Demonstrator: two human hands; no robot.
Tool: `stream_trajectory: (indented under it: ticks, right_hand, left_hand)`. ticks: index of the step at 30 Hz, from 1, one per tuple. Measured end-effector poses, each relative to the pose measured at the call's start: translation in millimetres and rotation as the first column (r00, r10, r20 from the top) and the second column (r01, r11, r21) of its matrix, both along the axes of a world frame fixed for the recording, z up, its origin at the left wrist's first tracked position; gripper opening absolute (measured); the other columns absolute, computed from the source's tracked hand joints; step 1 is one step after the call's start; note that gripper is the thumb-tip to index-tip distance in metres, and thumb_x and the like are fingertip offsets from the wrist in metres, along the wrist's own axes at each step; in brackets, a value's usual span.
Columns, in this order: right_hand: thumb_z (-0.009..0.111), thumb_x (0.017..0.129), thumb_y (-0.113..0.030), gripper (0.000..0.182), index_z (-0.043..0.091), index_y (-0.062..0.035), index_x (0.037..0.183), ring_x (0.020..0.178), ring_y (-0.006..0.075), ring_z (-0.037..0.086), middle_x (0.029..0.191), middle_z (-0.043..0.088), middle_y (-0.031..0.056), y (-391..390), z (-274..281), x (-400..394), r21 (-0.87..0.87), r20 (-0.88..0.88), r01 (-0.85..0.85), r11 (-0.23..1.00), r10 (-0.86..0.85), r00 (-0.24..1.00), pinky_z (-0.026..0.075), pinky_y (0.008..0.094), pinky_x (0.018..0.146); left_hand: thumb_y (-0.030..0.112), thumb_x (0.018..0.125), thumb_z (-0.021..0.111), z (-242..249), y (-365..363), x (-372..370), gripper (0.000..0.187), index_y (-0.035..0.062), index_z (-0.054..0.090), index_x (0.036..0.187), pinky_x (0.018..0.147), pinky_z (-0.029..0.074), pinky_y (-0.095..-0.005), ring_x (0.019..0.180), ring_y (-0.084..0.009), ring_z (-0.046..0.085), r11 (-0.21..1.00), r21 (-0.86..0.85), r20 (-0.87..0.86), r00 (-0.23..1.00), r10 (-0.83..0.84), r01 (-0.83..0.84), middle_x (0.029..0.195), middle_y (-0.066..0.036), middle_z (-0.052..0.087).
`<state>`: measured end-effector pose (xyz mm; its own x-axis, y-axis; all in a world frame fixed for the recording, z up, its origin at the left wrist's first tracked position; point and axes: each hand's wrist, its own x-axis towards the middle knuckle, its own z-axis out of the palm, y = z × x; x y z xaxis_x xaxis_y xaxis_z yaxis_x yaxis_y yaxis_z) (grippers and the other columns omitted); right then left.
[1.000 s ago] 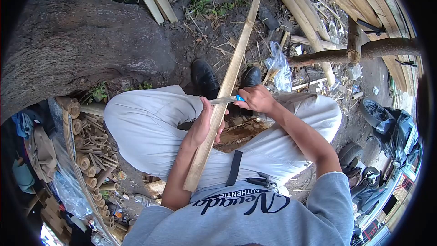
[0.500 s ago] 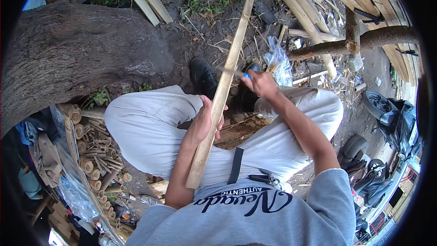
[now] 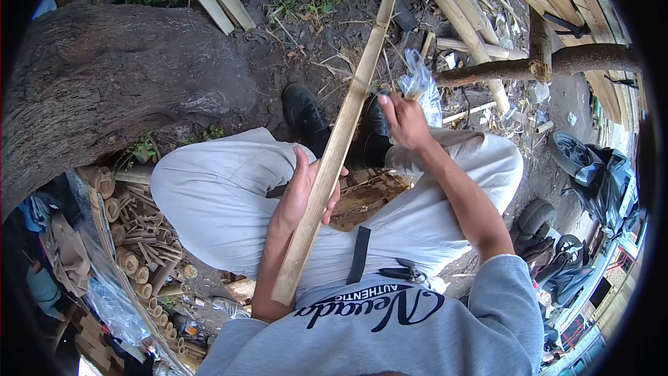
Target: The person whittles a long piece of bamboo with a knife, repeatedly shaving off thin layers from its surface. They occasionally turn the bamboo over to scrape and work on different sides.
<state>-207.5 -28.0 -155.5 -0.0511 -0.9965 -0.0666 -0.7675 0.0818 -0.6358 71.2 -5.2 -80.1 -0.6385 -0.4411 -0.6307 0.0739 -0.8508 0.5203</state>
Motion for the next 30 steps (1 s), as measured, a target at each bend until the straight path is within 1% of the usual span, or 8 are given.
stream_trajectory:
  ticks: [2,5,7,11,17,21,25,30]
  right_hand:
    - [0.057,0.104,-0.041,0.044,0.058,-0.0060,0.078,0.051,0.0389,0.061,0.057,0.058,0.0159,19.9,13.2,8.3,-0.120,-0.069,-0.286,0.951,0.279,0.958,0.048,0.0477,0.049]
    - [0.065,0.099,-0.036,0.039,0.056,-0.0036,0.079,0.050,0.0375,0.059,0.058,0.057,0.0160,30.9,15.7,7.5,-0.034,-0.116,-0.388,0.921,0.382,0.917,0.046,0.0466,0.049]
    - [0.062,0.101,-0.039,0.042,0.057,-0.0040,0.078,0.049,0.0366,0.059,0.058,0.057,0.0159,23.4,5.8,-5.3,-0.034,-0.161,-0.415,0.909,0.405,0.900,0.045,0.0453,0.047]
    - [0.050,0.106,-0.048,0.050,0.064,-0.0061,0.082,0.057,0.0413,0.064,0.060,0.062,0.0182,-11.0,-54.7,-61.4,0.113,-0.354,-0.216,0.970,0.242,0.903,0.051,0.0507,0.053]
    - [0.045,0.108,-0.047,0.052,0.062,-0.0025,0.087,0.070,0.0498,0.065,0.068,0.064,0.0270,-32.8,-78.5,-67.0,-0.152,-0.279,0.060,0.987,-0.101,0.955,0.052,0.0566,0.064]
    - [0.045,0.108,-0.044,0.048,0.061,-0.0024,0.088,0.072,0.0473,0.066,0.072,0.064,0.0255,-28.1,1.6,-32.6,-0.024,-0.241,0.137,0.990,-0.138,0.961,0.052,0.0549,0.065]
    - [0.055,0.105,-0.036,0.035,0.061,-0.0048,0.089,0.069,0.0397,0.065,0.074,0.061,0.0154,-12.0,62.5,-19.6,-0.118,-0.367,-0.169,0.979,0.115,0.923,0.051,0.0492,0.060]
    - [0.061,0.101,-0.038,0.035,0.062,-0.0065,0.087,0.065,0.0344,0.066,0.073,0.061,0.0102,26.2,138.6,9.1,0.161,-0.306,-0.367,0.916,0.400,0.864,0.050,0.0464,0.056]
  left_hand:
    - [0.087,0.091,0.006,-0.8,0.4,0.0,0.104,-0.0005,0.057,0.117,0.035,0.044,-0.0221,0.035,-0.0132,0.047,1.000,0.021,-0.008,1.000,0.020,-0.020,0.058,-0.007,0.052]
    - [0.086,0.091,0.005,-1.5,2.5,0.4,0.104,-0.0007,0.056,0.118,0.038,0.045,-0.0225,0.037,-0.0131,0.049,1.000,-0.001,-0.011,1.000,-0.006,0.006,0.059,-0.006,0.052]
    - [0.085,0.092,0.003,1.6,7.2,-3.4,0.104,-0.0011,0.054,0.119,0.042,0.046,-0.0234,0.042,-0.0123,0.051,0.989,-0.105,0.175,0.981,-0.084,0.103,0.062,-0.005,0.052]
    - [0.084,0.091,0.000,7.4,5.7,-9.6,0.105,-0.0027,0.053,0.119,0.045,0.047,-0.0260,0.045,-0.0130,0.051,0.946,-0.195,0.306,0.932,-0.192,0.259,0.061,-0.004,0.050]
    - [0.083,0.093,0.001,7.3,-5.0,-10.4,0.105,-0.0030,0.054,0.121,0.044,0.046,-0.0249,0.045,-0.0130,0.053,0.986,-0.106,0.191,0.976,-0.109,0.131,0.063,-0.004,0.052]
    - [0.086,0.090,0.000,0.3,-3.6,-11.6,0.111,-0.0038,0.055,0.125,0.044,0.046,-0.0240,0.044,-0.0126,0.052,0.986,-0.105,0.187,0.977,-0.106,0.128,0.063,-0.004,0.053]
    - [0.091,0.085,0.000,-4.9,-6.2,-11.7,0.118,-0.0046,0.054,0.126,0.045,0.048,-0.0242,0.045,-0.0135,0.055,0.994,-0.075,0.128,0.989,-0.073,0.083,0.064,-0.006,0.055]
    - [0.094,0.082,0.000,-15.2,-4.6,-14.7,0.121,-0.0026,0.056,0.128,0.044,0.051,-0.0248,0.048,-0.0144,0.060,0.999,-0.018,0.072,0.997,0.031,-0.030,0.067,-0.010,0.061]
